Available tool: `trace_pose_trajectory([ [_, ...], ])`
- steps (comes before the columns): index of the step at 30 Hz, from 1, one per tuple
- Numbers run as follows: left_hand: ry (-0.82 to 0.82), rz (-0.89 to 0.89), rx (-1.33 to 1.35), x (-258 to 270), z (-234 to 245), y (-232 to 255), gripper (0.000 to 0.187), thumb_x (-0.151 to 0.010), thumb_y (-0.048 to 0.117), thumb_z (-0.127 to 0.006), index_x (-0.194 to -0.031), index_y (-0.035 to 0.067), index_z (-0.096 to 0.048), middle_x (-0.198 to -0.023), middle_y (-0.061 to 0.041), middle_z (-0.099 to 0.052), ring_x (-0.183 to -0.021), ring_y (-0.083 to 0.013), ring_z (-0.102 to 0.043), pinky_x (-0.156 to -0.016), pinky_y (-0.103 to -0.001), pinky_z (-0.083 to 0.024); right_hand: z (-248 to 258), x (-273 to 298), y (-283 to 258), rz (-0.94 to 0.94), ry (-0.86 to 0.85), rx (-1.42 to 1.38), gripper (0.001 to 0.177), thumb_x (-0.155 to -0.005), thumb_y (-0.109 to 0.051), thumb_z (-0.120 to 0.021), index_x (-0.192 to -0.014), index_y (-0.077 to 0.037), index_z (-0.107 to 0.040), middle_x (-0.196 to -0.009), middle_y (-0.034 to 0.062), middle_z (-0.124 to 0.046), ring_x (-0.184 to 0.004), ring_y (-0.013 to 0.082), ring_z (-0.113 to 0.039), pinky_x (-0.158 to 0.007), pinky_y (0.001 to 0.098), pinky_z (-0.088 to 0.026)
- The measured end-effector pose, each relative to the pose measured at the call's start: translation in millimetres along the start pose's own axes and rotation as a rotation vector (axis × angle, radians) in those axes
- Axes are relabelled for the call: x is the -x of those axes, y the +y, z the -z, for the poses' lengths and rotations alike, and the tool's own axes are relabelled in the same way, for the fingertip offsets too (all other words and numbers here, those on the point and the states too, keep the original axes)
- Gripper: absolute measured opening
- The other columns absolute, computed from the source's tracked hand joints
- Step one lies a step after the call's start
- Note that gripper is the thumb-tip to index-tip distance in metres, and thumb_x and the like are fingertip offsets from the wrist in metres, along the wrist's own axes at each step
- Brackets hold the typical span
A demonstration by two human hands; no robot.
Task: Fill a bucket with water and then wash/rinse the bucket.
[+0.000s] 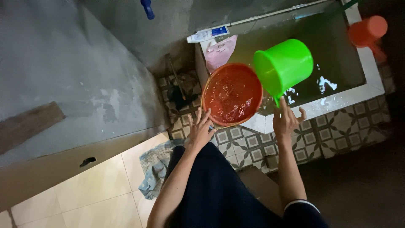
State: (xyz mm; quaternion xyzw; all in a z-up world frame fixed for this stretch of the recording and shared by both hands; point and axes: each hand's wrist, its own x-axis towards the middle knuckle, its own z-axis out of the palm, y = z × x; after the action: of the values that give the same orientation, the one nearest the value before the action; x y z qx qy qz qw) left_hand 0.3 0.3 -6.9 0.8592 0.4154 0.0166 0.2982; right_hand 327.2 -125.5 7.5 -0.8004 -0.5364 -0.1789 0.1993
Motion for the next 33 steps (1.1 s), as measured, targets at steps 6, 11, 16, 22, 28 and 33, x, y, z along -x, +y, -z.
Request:
trace_pose_trajectory([
  [6, 0.018, -0.010, -0.038, 2, -4, -2, 0.026, -0.088, 0.035, -0.080, -0.089, 0.012, -0.069, -0.168, 0.000, -0.027, -0.158, -0.0325, -0.006, -0.122, -0.073, -0.003, -1, -7, -5, -0.222, -0.059, -0.163, 0.054, -0.113, -0.016, -0.064, -0.162, -0.013, -0.042, -0.115, 0.0062, -0.078, -0.102, 0.0200, -0.073, -0.112, 0.0465, -0.025],
  [11, 0.036, -0.022, -0.035, 2, -10, -6, 0.028, -0.086, 0.036, -0.080, -0.094, 0.011, -0.069, -0.168, 0.000, -0.026, -0.158, -0.0321, -0.005, -0.122, -0.071, -0.003, -63, 25, 35, -0.365, -0.323, -0.039, 0.057, -0.107, -0.023, -0.067, -0.159, -0.017, -0.044, -0.107, 0.0109, -0.077, -0.095, 0.0258, -0.072, -0.109, 0.0496, -0.029],
  [16, 0.071, -0.076, -0.037, 3, -5, -5, 0.031, -0.087, 0.036, -0.079, -0.102, 0.009, -0.070, -0.168, -0.002, -0.025, -0.157, -0.0327, -0.006, -0.120, -0.073, -0.002, -94, 41, 36, -0.462, -0.575, 0.062, 0.058, -0.104, -0.030, -0.066, -0.158, -0.024, -0.045, -0.100, 0.0143, -0.077, -0.090, 0.0284, -0.073, -0.111, 0.0516, -0.030],
  [22, 0.064, -0.033, -0.006, 3, -3, -1, 0.027, -0.084, 0.031, -0.081, -0.098, 0.012, -0.070, -0.168, -0.001, -0.029, -0.159, -0.0322, -0.007, -0.120, -0.073, -0.004, -160, 77, 69, -0.349, -0.729, 0.247, 0.061, -0.099, -0.027, -0.061, -0.157, -0.034, -0.046, -0.103, 0.0153, -0.077, -0.086, 0.0330, -0.075, -0.108, 0.0561, -0.031],
  [28, 0.072, -0.031, 0.007, 4, -1, 1, 0.024, -0.083, 0.030, -0.082, -0.091, 0.011, -0.068, -0.167, -0.001, -0.031, -0.158, -0.0329, -0.010, -0.120, -0.073, -0.004, -164, 59, 61, -0.380, -0.842, 0.135, 0.054, -0.101, -0.040, -0.059, -0.153, -0.030, -0.046, -0.120, 0.0189, -0.072, -0.099, 0.0396, -0.073, -0.105, 0.0674, -0.031],
  [33, 0.051, -0.020, -0.014, 2, 0, 2, 0.027, -0.083, 0.031, -0.081, -0.093, 0.010, -0.068, -0.168, 0.000, -0.029, -0.159, -0.0308, -0.007, -0.121, -0.073, -0.002, -171, 40, 50, -0.458, -1.057, 0.119, 0.053, -0.100, -0.044, -0.060, -0.151, -0.034, -0.048, -0.127, 0.0178, -0.070, -0.118, 0.0400, -0.066, -0.109, 0.0637, -0.033],
])
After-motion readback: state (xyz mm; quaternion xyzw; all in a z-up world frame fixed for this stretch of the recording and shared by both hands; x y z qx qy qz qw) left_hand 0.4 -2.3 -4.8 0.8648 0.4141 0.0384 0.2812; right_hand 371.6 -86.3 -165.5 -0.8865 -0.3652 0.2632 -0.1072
